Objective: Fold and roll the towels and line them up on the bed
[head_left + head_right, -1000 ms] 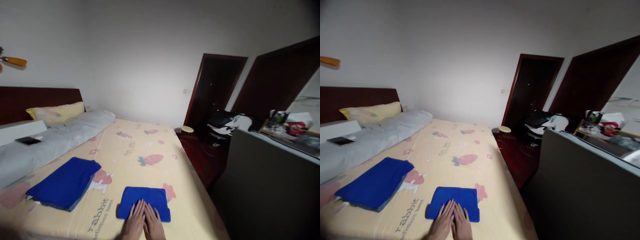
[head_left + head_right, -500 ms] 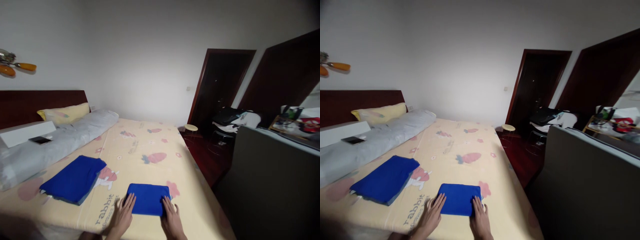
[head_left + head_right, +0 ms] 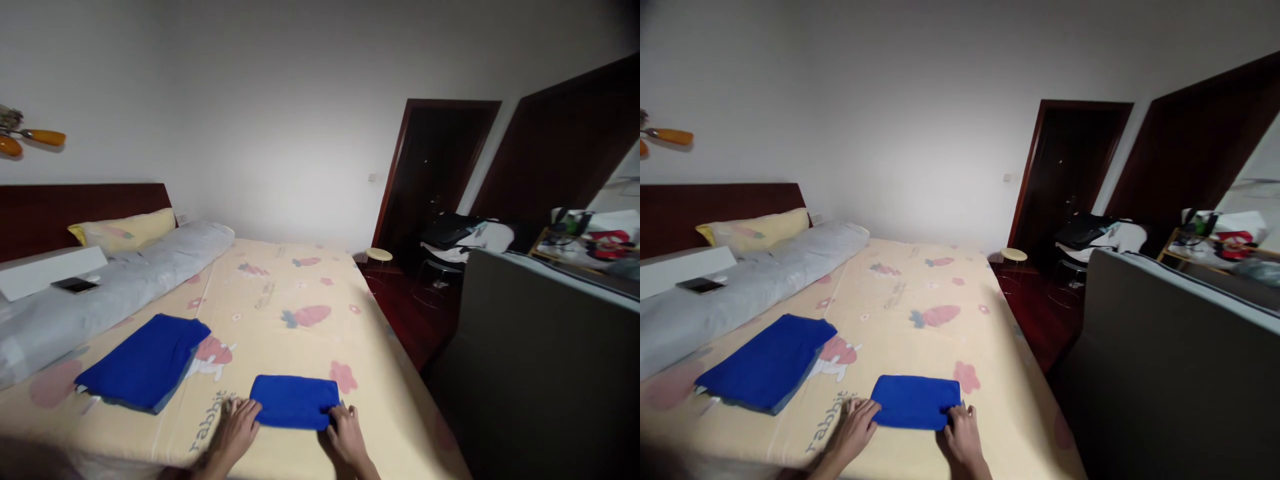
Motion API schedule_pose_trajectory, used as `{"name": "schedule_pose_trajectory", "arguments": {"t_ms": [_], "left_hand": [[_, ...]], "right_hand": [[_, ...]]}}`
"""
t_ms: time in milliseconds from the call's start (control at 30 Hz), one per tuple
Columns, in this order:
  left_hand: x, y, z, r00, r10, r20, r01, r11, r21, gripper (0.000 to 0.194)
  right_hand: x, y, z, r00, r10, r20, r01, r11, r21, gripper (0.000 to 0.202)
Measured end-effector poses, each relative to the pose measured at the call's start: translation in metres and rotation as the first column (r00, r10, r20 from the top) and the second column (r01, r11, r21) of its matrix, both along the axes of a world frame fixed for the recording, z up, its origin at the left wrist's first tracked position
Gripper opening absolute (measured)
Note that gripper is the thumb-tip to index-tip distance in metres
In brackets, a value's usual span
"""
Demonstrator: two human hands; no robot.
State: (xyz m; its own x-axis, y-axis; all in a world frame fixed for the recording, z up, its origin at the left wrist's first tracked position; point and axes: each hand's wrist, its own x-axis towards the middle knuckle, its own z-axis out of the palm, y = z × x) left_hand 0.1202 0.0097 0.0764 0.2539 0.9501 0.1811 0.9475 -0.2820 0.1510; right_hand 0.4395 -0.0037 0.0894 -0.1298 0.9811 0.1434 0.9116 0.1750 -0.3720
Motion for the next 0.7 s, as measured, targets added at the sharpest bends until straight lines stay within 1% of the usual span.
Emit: {"name": "schedule_pose_trajectory", "arguments": {"t_ms": [100,167,267,367,433,467,500,567,600,633,667,700], "left_hand": [[0.001,0.003,0.001,1.000,0.016,-0.023,-0.019,0.991,-0.135,0.044],[0.003,0.008,0.001,0.997,0.057,-0.043,-0.063,0.984,-0.168,0.044],[0.008,0.018,0.003,0.992,0.099,-0.077,-0.112,0.976,-0.187,0.044],[0.015,0.024,0.007,0.977,0.177,-0.120,-0.196,0.966,-0.168,0.048],[0.022,0.025,0.009,0.964,0.230,-0.137,-0.248,0.959,-0.134,0.055],[0.028,0.024,0.009,0.964,0.227,-0.138,-0.245,0.960,-0.132,0.059],[0.035,0.022,0.008,0.973,0.188,-0.130,-0.207,0.968,-0.144,0.064],[0.053,0.015,0.003,0.995,0.034,-0.090,-0.052,0.978,-0.204,0.073],[0.062,0.012,-0.001,0.997,-0.043,-0.063,0.026,0.970,-0.240,0.077],[0.071,0.009,-0.006,0.995,-0.092,-0.039,0.078,0.960,-0.269,0.079],[0.077,0.006,-0.010,0.994,-0.104,-0.025,0.093,0.954,-0.285,0.082],[0.082,0.004,-0.013,0.996,-0.087,-0.019,0.078,0.954,-0.291,0.083]], "right_hand": [[-0.004,0.002,-0.006,0.999,-0.022,0.033,0.022,1.000,-0.017,0.032],[-0.011,0.006,-0.009,0.996,-0.054,0.064,0.055,0.998,-0.013,0.033],[-0.021,0.015,-0.011,0.985,-0.132,0.114,0.131,0.991,0.018,0.037],[-0.025,0.022,-0.015,0.965,-0.221,0.140,0.215,0.975,0.057,0.045],[-0.027,0.025,-0.022,0.966,-0.226,0.127,0.214,0.971,0.101,0.049],[-0.029,0.025,-0.027,0.975,-0.198,0.104,0.184,0.974,0.132,0.049],[-0.032,0.024,-0.033,0.988,-0.131,0.080,0.117,0.980,0.163,0.049],[-0.042,0.021,-0.043,0.996,0.072,0.045,-0.080,0.974,0.210,0.051],[-0.047,0.018,-0.047,0.984,0.171,0.039,-0.176,0.959,0.221,0.053],[-0.053,0.016,-0.050,0.969,0.245,0.035,-0.246,0.943,0.224,0.055],[-0.058,0.015,-0.051,0.958,0.286,0.027,-0.285,0.933,0.221,0.055],[-0.061,0.015,-0.050,0.956,0.294,0.012,-0.289,0.933,0.215,0.054]]}}
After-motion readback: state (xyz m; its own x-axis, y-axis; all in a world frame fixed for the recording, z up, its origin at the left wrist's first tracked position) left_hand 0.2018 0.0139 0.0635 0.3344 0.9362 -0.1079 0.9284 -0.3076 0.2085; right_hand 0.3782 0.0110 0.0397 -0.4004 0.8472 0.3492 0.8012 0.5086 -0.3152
